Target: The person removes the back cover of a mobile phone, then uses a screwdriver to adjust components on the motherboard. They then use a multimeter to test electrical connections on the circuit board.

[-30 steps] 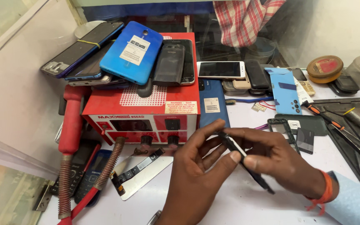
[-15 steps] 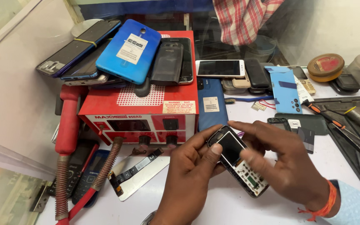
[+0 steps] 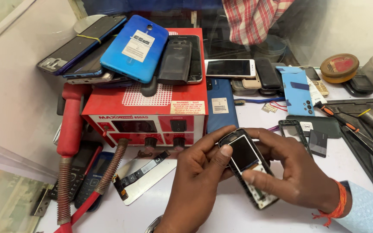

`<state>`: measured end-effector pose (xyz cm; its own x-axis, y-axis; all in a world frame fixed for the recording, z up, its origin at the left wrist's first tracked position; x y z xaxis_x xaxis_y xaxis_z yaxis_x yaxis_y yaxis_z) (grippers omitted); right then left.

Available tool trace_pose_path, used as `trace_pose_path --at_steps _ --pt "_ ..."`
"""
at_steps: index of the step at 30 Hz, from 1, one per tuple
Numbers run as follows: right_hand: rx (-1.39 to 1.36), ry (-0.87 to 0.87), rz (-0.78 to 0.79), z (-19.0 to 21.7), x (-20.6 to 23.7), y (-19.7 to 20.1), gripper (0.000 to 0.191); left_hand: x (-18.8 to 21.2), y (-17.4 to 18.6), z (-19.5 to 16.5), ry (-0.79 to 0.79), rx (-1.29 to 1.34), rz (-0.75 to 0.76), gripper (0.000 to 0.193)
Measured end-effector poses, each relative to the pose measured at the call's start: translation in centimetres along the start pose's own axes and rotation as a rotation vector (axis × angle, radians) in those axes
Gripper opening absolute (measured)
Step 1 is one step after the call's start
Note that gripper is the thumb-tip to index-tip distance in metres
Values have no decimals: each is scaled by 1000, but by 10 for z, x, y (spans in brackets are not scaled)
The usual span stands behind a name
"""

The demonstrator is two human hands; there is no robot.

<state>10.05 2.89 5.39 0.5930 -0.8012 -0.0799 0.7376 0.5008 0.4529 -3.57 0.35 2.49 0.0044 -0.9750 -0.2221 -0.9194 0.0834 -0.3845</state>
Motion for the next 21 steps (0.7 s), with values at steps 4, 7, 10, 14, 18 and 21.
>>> trace_pose_path --at_steps 4,7,10,14,18,21 --pt "-50 -92 10 -3 -1 -1 76 1 -5 -2 -29 9 41 42" --pt "-74 -123 29 -4 -3 -2 68 2 -7 -1 -22 16 53 40" --pt "-78 -231 22 -14 -7 -2 47 2 -4 2 17 -57 38 37" --pt "-75 -492 -70 -45 -6 5 32 4 -6 3 29 -87 74 37" --pt "-33 -486 -112 -63 -4 9 40 4 -2 9 81 -110 34 37" --pt "-147 -394 -52 -68 -6 6 51 4 -2 12 99 -117 29 37"
Point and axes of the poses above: each hand's wrist, its own x-axis away from the middle knuckle, its own y-axis out of the back of the hand, z = x × y, the point moved 9 cm from there along -x, towards the middle knuckle, and after that the axes turned 15 degrees about -y, right-handed, at the moved point
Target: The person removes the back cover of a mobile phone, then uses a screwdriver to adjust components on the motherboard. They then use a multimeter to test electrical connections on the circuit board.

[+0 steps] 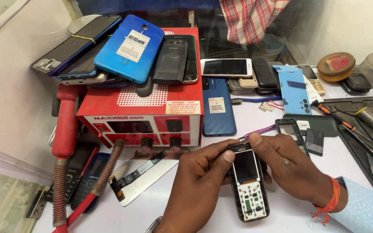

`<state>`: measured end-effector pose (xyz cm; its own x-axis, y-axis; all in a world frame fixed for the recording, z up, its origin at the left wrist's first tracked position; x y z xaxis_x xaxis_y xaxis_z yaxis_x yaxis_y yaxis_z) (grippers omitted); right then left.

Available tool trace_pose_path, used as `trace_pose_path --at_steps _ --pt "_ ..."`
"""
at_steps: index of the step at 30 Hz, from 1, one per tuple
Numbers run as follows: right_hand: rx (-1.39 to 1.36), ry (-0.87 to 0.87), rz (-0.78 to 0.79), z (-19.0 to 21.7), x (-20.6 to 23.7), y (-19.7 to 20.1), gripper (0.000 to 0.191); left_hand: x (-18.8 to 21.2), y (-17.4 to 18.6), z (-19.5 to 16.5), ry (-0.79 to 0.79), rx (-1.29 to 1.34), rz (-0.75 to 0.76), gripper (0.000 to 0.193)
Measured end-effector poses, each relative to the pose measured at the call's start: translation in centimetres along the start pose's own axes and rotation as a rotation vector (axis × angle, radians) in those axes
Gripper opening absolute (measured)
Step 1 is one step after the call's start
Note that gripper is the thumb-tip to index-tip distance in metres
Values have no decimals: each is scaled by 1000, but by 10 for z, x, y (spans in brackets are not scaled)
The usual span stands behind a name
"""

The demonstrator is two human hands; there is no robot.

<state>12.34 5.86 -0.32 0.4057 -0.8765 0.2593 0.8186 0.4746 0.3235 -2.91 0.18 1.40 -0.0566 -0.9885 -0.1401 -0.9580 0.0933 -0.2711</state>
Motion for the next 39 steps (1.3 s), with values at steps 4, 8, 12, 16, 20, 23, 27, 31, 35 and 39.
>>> trace_pose_path --at_steps 4,8,12,16,20,23,27,31,35,39 --pt "81 192 10 17 9 -1 43 1 1 -1 -27 19 -8 36" --pt "194 334 14 38 21 -12 36 0 -1 -1 -27 42 8 35" --pt "249 57 -114 18 10 -1 32 1 0 -3 -51 18 1 35" --pt "150 -34 -7 4 4 -2 35 0 2 -6 -71 18 -13 35" --pt "135 170 180 24 12 -15 41 0 5 -8 -52 -5 -46 35" --pt "183 312 281 43 19 -23 57 0 7 -9 -29 -40 -63 35" --pt "105 206 319 43 16 -21 61 0 6 -12 -44 -40 -62 36" --pt "233 196 355 39 16 -21 66 1 8 -10 -36 -21 -78 35" --pt "-13 305 357 50 18 -8 59 -1 6 -21 -152 7 -82 33" --pt "27 192 -306 46 12 49 52 1 12 -21 -33 -360 -136 34"
Point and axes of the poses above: each hand's wrist, its own x-axis away from the middle knuckle, its own y-axis out of the back of the hand, z = x × y, the point moved 9 cm from there along -x, towards the middle knuckle, and after that the axes turned 15 degrees about -y, right-handed, at the moved point
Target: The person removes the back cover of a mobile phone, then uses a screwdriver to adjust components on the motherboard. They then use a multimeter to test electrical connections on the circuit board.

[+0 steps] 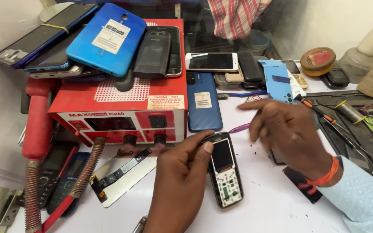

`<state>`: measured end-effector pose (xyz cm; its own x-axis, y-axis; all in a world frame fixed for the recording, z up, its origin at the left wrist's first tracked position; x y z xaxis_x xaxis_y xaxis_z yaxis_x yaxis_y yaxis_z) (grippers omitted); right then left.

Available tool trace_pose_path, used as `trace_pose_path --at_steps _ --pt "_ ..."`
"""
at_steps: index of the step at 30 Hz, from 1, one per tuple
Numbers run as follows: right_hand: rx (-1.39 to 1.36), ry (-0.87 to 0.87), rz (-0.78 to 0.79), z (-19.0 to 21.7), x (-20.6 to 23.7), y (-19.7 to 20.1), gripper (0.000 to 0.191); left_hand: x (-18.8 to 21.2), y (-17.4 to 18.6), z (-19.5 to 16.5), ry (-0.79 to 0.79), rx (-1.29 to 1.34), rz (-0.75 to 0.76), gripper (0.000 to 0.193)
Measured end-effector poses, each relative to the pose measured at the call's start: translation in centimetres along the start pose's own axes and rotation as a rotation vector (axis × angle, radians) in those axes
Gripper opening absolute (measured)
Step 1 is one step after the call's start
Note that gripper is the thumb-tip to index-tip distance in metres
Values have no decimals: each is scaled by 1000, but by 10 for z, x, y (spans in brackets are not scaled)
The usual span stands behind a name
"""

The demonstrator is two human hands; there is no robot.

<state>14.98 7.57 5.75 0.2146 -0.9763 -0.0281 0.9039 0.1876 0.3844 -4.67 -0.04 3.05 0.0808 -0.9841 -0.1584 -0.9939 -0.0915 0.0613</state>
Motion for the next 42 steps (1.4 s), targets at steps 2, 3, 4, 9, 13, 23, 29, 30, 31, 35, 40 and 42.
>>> trace_pose_path --at_steps 2,3,4,9,13,23,29,30,31,35,40,42 --pt "65 126 -179 15 2 15 50 1 0 -3 32 -115 14 38" --pt "98 187 -270 22 6 22 49 1 1 -5 33 -140 9 38" --pt "95 209 -305 25 8 25 48 2 1 -7 33 -164 6 38" --pt "256 243 -430 36 8 27 35 1 6 -9 -6 -428 18 30" --pt "698 359 -427 47 5 3 31 0 8 -28 -316 -483 -63 25" --pt "824 276 -321 34 -2 -12 30 1 0 -27 -367 -590 2 26" --pt "853 283 -201 27 -5 -21 29 8 4 -30 -439 -424 -73 27" --pt "854 261 -159 23 -6 -22 29 12 -3 -29 -435 -424 -36 28" --pt "868 328 -149 27 -4 -23 29 19 -12 -28 -435 -422 0 30" --pt "941 410 -80 24 -1 -30 22 75 -93 -62 -946 -439 330 13" --pt "975 406 -54 13 -8 -32 15 96 -148 -59 -1020 -456 771 17" --pt "959 415 -57 10 -9 -29 15 69 -136 -58 -1143 -702 796 17"
Point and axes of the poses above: each hand's wrist, its own x-axis away from the middle knuckle, its own y-axis out of the back of the hand, z = x × y, the point moved 9 cm from there along -x, towards the middle knuckle, and after that the axes turned 15 degrees about -y, right-handed, at the moved point
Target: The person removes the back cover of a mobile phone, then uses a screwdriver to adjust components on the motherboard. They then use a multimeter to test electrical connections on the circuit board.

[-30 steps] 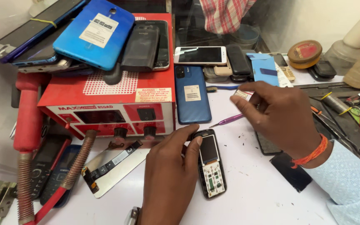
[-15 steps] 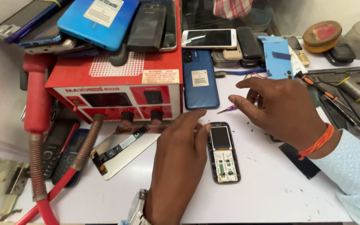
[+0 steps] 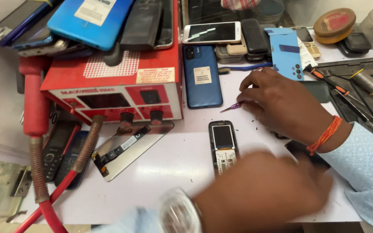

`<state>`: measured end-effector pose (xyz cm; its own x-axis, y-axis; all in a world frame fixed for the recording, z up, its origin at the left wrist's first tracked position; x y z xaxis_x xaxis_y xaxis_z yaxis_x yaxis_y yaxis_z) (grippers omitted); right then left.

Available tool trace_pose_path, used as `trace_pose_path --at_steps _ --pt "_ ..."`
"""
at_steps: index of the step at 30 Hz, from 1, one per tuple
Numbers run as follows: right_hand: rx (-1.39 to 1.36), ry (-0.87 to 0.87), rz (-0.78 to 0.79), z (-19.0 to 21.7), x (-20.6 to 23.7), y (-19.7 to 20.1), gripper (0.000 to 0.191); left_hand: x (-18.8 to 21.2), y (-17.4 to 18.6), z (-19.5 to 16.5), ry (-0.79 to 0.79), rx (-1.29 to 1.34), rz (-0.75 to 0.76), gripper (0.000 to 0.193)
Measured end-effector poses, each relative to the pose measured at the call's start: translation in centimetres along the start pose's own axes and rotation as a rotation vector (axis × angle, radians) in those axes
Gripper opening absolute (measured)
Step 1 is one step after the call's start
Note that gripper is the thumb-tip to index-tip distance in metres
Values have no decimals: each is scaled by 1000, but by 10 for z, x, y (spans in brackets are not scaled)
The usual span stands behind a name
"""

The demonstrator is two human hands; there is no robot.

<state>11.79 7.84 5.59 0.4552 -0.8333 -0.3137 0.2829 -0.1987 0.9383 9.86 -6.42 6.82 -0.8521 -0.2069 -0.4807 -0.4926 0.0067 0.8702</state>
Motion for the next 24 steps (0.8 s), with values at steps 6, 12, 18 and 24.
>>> trace_pose_path --at_steps 6,12,18,24 --pt "-28 -242 259 -28 3 -29 22 17 67 122 394 267 -651 45" --pt "-421 92 477 12 23 -22 41 42 42 155 394 581 -794 85" --pt "-292 363 381 53 37 -9 56 57 28 176 410 691 -806 100" --pt "-35 401 343 61 36 -15 68 61 25 172 463 747 -809 102"
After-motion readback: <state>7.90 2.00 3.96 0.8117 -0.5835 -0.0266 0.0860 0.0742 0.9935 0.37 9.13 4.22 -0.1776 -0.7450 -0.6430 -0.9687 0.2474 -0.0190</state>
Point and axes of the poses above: each hand's wrist, its own x-axis away from the middle knuckle, its own y-axis out of the back of the hand, z = x × y, the point moved 9 cm from there along -x, towards the middle knuckle, and after that the axes turned 15 degrees about -y, right-handed, at the moved point
